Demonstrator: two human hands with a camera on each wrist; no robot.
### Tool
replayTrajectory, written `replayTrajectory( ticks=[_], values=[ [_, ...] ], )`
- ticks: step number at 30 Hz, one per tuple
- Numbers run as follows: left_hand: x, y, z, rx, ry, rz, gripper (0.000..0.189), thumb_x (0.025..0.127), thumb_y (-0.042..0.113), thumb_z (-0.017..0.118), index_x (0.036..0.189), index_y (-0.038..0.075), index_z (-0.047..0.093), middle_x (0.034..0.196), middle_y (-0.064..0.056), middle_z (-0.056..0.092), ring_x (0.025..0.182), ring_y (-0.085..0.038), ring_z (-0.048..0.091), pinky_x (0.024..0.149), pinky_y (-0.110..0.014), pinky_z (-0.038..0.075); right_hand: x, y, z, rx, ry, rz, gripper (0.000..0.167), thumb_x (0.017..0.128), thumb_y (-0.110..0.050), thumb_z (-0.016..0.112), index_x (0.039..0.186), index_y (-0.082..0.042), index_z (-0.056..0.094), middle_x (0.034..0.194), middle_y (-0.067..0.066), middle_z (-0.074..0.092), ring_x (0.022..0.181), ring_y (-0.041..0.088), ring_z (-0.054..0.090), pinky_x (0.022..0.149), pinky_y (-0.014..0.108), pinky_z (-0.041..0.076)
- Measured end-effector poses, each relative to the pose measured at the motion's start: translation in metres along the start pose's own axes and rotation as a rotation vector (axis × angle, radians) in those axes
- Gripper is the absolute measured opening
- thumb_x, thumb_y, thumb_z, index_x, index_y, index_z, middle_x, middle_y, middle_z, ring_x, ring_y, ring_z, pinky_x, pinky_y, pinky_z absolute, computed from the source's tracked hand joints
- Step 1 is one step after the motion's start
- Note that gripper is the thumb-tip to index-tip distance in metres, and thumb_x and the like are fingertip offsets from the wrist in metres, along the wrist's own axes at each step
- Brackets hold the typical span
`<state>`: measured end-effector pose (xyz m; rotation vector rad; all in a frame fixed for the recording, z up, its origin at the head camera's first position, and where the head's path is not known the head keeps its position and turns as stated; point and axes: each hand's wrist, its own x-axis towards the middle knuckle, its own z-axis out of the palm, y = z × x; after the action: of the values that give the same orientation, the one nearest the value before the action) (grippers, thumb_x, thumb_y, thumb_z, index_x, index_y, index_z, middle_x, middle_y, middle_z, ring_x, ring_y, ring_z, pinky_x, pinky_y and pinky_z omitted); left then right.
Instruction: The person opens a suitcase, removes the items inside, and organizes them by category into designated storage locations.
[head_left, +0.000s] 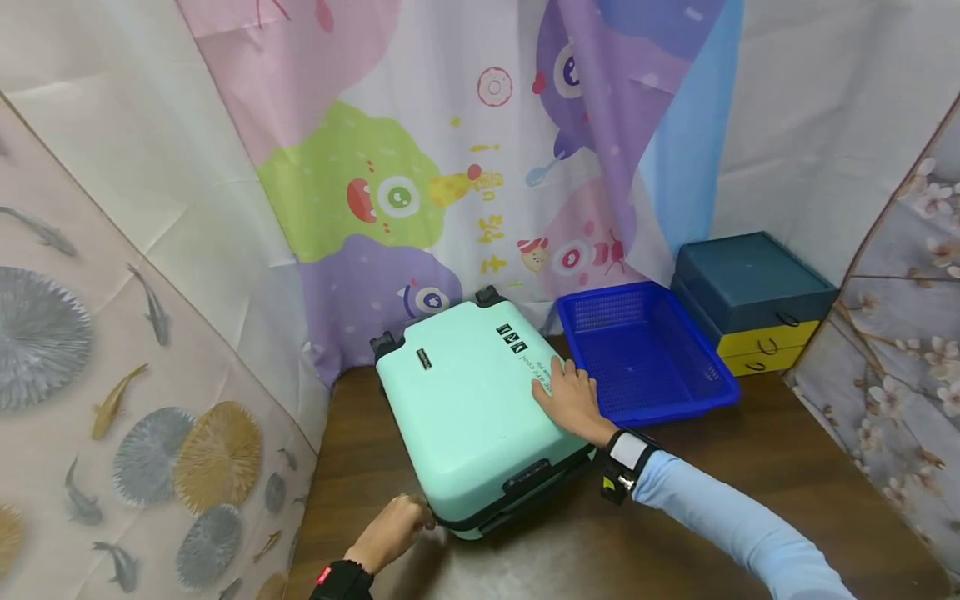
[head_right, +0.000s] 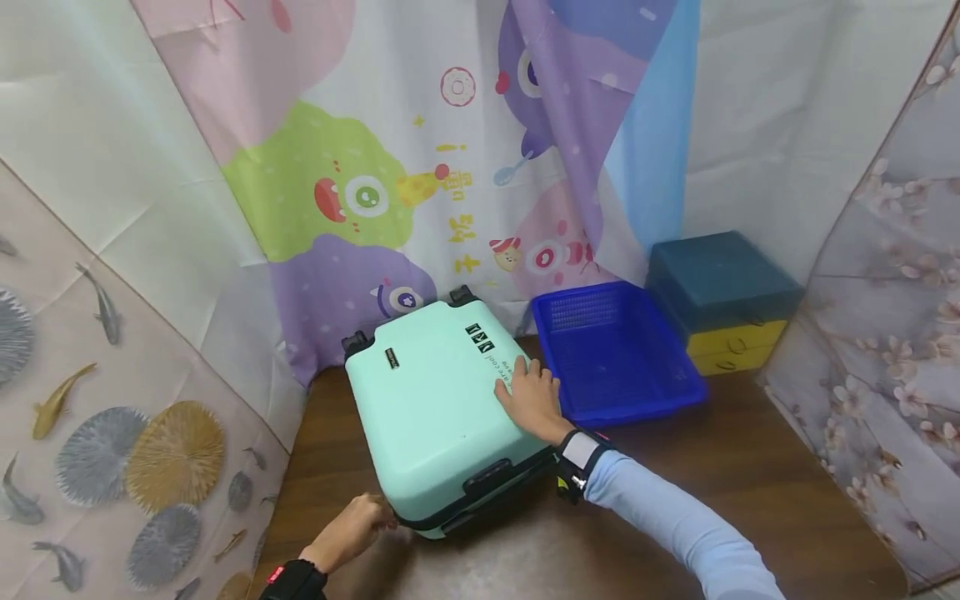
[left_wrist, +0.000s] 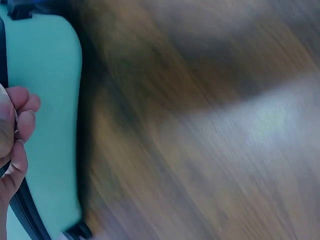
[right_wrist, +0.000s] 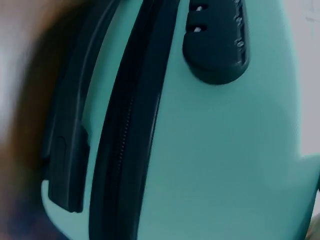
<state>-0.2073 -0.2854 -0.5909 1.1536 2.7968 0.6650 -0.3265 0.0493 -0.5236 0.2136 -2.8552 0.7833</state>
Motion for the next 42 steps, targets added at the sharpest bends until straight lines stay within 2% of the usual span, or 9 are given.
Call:
replayTrajectory(
  ticks=[7,14,20,25,28,31,35,39,42],
  values=[
    [0.008,0.021,0.010,0.012,-0.012,0.057,0.015,0.076,-0.010,0.075,0.078,0.005,0.078,0.077,0.001,0.073,0.071,-0.004,0.065,0.064,-0.018,0.050,0.028,0.012,0.002,-0.002,-0.024,-0.157,0.067,0.099,-0.042,0.053,0.144,0.006,0.044,0.128,0.031,0.054,0.108,0.049,0.057,0.089,0.057,0.045],
    [0.012,0.026,0.020,0.020,0.037,0.071,0.016,0.075,-0.004,0.079,0.073,0.011,0.074,0.074,0.005,0.070,0.070,0.000,0.060,0.063,-0.018,0.047,0.006,0.010,-0.027,-0.087,-0.211,-0.050,0.085,0.095,-0.058,0.055,0.151,0.002,0.033,0.144,0.043,0.031,0.122,0.060,0.042,0.095,0.067,0.038],
    [0.012,0.026,0.022,0.075,0.075,0.134,0.020,0.071,-0.008,0.078,0.071,0.012,0.074,0.072,0.007,0.070,0.069,0.000,0.059,0.064,-0.020,0.047,-0.022,0.017,-0.037,-0.003,-0.311,-0.142,0.098,0.087,-0.047,0.070,0.155,0.004,0.020,0.140,0.055,0.015,0.079,0.048,0.062,0.077,0.060,0.049],
    [0.016,0.031,0.027,0.140,0.074,0.156,0.017,0.071,-0.006,0.080,0.077,0.010,0.077,0.076,0.005,0.072,0.071,-0.003,0.060,0.069,-0.025,0.047,-0.014,0.020,-0.033,0.013,-0.281,-0.150,0.095,0.085,-0.038,0.072,0.156,0.001,0.022,0.143,0.053,0.012,0.068,0.041,0.059,0.072,0.055,0.050],
    [0.025,0.039,0.034,0.161,0.104,0.167,0.015,0.073,-0.004,0.080,0.075,0.010,0.075,0.075,0.005,0.071,0.070,-0.005,0.060,0.069,-0.026,0.047,-0.003,0.026,-0.030,0.072,-0.278,-0.132,0.091,0.086,-0.033,0.072,0.156,-0.003,0.023,0.149,0.048,0.007,0.095,0.056,0.057,0.086,0.062,0.045],
    [0.038,0.050,0.043,0.184,0.147,0.177,0.020,0.074,-0.006,0.078,0.069,0.011,0.070,0.068,0.006,0.066,0.065,-0.006,0.058,0.066,-0.027,0.047,0.009,0.036,-0.025,0.171,-0.246,-0.134,0.084,0.087,-0.027,0.071,0.156,-0.005,0.027,0.154,0.041,0.005,0.124,0.061,0.040,0.097,0.069,0.033],
    [0.056,0.063,0.050,0.248,0.176,0.173,0.030,0.077,-0.004,0.074,0.061,0.014,0.056,0.058,0.009,0.052,0.054,-0.005,0.049,0.055,-0.025,0.042,0.018,0.044,-0.016,0.150,-0.096,-0.180,0.070,0.088,-0.027,0.070,0.149,-0.008,0.042,0.153,0.035,0.023,0.123,0.056,0.045,0.092,0.066,0.040],
    [0.067,0.069,0.048,0.274,0.142,0.135,0.030,0.075,-0.003,0.072,0.059,0.017,0.055,0.055,0.011,0.049,0.049,-0.001,0.041,0.046,-0.022,0.034,0.014,0.036,-0.014,0.095,0.006,-0.244,0.047,0.095,-0.023,0.067,0.138,-0.009,0.057,0.143,0.032,0.039,0.117,0.051,0.051,0.088,0.061,0.045],
    [0.070,0.069,0.043,0.252,0.080,0.108,0.020,0.071,-0.004,0.071,0.069,0.016,0.069,0.061,0.011,0.060,0.051,0.000,0.048,0.045,-0.019,0.037,0.007,0.020,-0.015,0.112,-0.043,-0.278,0.044,0.098,-0.029,0.062,0.137,-0.009,0.059,0.144,0.037,0.036,0.125,0.056,0.041,0.096,0.065,0.037]
  ],
)
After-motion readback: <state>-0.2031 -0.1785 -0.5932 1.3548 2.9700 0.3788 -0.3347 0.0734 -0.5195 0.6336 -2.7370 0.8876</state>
